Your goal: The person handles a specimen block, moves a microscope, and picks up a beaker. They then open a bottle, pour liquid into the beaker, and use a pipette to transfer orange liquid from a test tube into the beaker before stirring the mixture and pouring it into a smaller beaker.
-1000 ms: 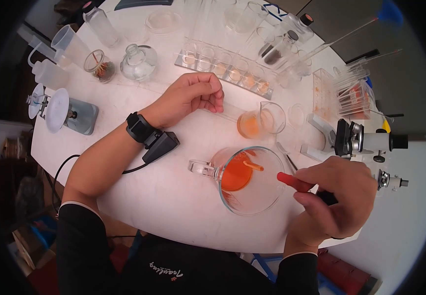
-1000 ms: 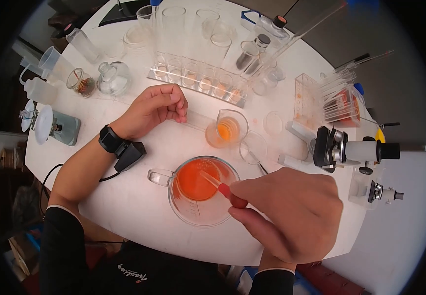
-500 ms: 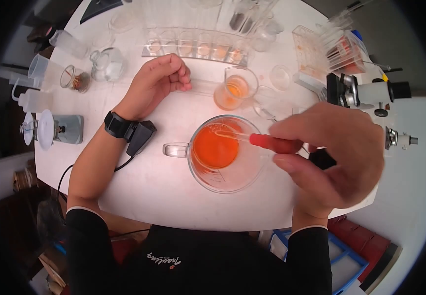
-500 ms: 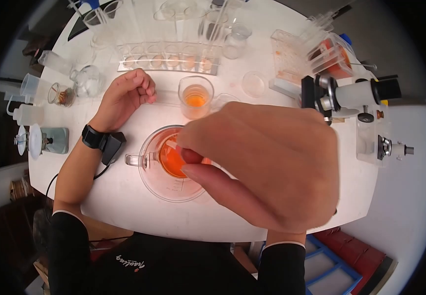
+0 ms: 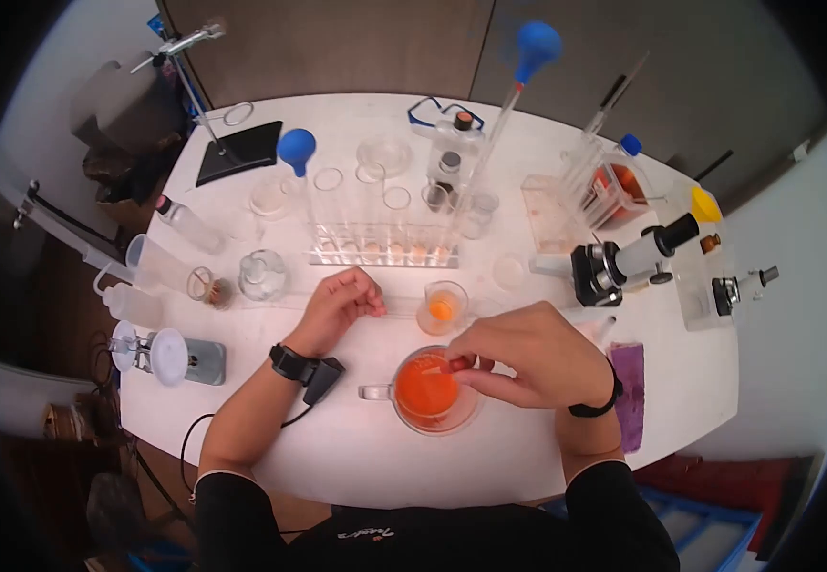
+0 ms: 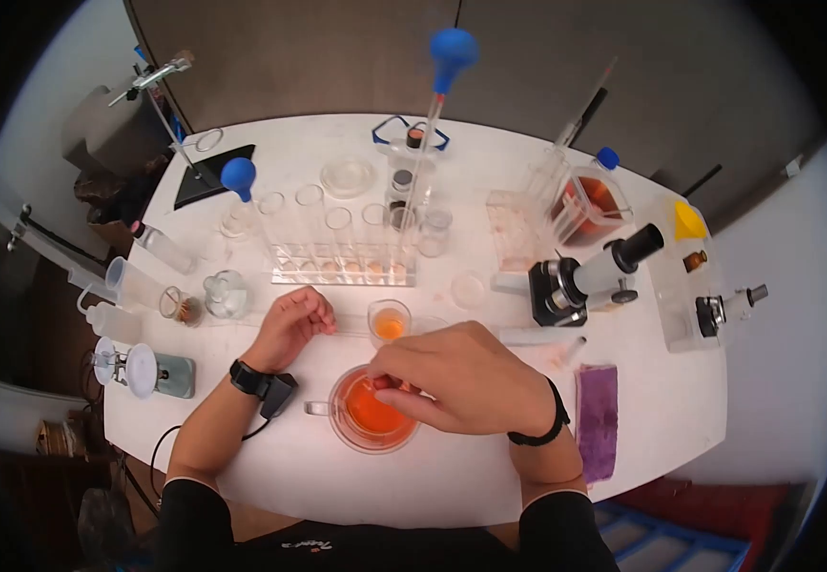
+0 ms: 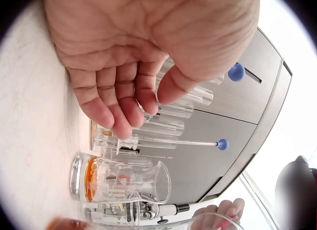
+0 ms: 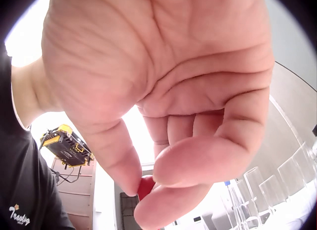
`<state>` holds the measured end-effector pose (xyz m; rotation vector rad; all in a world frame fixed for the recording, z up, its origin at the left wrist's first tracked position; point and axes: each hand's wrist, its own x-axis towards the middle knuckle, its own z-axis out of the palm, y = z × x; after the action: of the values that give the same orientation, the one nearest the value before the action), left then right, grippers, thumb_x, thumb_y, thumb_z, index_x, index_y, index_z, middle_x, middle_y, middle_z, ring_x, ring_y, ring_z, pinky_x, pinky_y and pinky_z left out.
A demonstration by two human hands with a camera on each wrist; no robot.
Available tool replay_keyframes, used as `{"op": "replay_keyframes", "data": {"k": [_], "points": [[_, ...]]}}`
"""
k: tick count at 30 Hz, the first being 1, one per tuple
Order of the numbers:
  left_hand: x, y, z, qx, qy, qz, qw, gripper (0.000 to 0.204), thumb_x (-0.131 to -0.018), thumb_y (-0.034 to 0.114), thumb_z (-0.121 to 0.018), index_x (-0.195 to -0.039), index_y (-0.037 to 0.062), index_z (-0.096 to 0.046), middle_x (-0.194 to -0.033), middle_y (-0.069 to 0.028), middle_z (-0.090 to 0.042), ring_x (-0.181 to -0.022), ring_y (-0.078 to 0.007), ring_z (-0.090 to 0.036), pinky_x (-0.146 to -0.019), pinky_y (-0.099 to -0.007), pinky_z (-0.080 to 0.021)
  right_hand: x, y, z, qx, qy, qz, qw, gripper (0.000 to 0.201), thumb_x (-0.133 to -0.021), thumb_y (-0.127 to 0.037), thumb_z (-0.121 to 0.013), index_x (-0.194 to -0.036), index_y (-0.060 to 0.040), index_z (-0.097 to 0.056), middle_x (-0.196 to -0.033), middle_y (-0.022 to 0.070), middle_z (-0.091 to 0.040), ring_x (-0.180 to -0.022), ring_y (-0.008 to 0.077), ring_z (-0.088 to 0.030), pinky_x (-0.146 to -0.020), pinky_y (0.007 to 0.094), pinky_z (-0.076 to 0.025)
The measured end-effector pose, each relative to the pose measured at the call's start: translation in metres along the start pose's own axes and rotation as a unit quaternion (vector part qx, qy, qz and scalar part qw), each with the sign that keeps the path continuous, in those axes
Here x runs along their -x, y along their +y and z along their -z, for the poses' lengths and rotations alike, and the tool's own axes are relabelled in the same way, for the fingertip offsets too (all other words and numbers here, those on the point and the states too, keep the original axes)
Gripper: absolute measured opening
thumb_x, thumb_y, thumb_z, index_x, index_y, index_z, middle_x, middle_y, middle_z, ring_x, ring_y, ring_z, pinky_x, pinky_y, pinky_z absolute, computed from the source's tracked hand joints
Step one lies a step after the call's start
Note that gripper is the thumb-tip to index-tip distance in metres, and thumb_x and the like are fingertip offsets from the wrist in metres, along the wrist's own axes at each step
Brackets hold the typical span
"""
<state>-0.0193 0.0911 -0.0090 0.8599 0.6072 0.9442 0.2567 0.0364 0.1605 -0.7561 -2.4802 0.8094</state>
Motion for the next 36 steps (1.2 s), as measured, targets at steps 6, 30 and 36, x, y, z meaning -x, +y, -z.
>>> {"op": "replay_keyframes", "data": {"k": [6, 30, 36], "points": [[-0.001, -0.001, 0.001, 0.008, -0.007, 0.01, 1.0, 0.016, -0.097, 0.018, -0.054, -0.086, 0.0068, -0.051, -0.092, -0.0088, -0.06, -0.087, -0.0194, -0.06, -0.083, -0.0337, -0.05, 0.002, -0.001, -0.001, -0.012, -0.041, 0.013, 0.999, 0.014, -0.087, -0.017, -0.066, -0.096, -0.0083, -0.059, -0.074, 0.0059, -0.061, -0.062, 0.0259, -0.061, -0.053, 0.0354, -0.047], [0.001, -0.005, -0.009, 0.001, 0.041, -0.025, 0.999, 0.017, -0.1, 0.02, -0.052, -0.089, 0.0072, -0.054, -0.09, -0.0068, -0.06, -0.085, -0.0162, -0.06, -0.083, -0.0311, -0.051, 0.03, -0.014, 0.029, -0.06, 0.152, -0.013, 0.986, 0.015, -0.085, -0.009, -0.073, -0.098, -0.0019, -0.069, -0.084, 0.0084, -0.072, -0.058, 0.0128, -0.063, -0.051, 0.023, -0.048], [-0.001, -0.012, 0.002, 0.005, 0.017, -0.031, 0.999, 0.01, -0.098, 0.014, -0.05, -0.091, 0.0076, -0.055, -0.092, -0.0064, -0.062, -0.087, -0.0166, -0.062, -0.083, -0.0309, -0.051, 0.029, -0.007, 0.03, -0.069, 0.243, -0.043, 0.967, 0.014, -0.084, -0.004, -0.069, -0.096, 0.0029, -0.068, -0.08, 0.0079, -0.071, -0.061, 0.0095, -0.063, -0.055, 0.0205, -0.048]]}}
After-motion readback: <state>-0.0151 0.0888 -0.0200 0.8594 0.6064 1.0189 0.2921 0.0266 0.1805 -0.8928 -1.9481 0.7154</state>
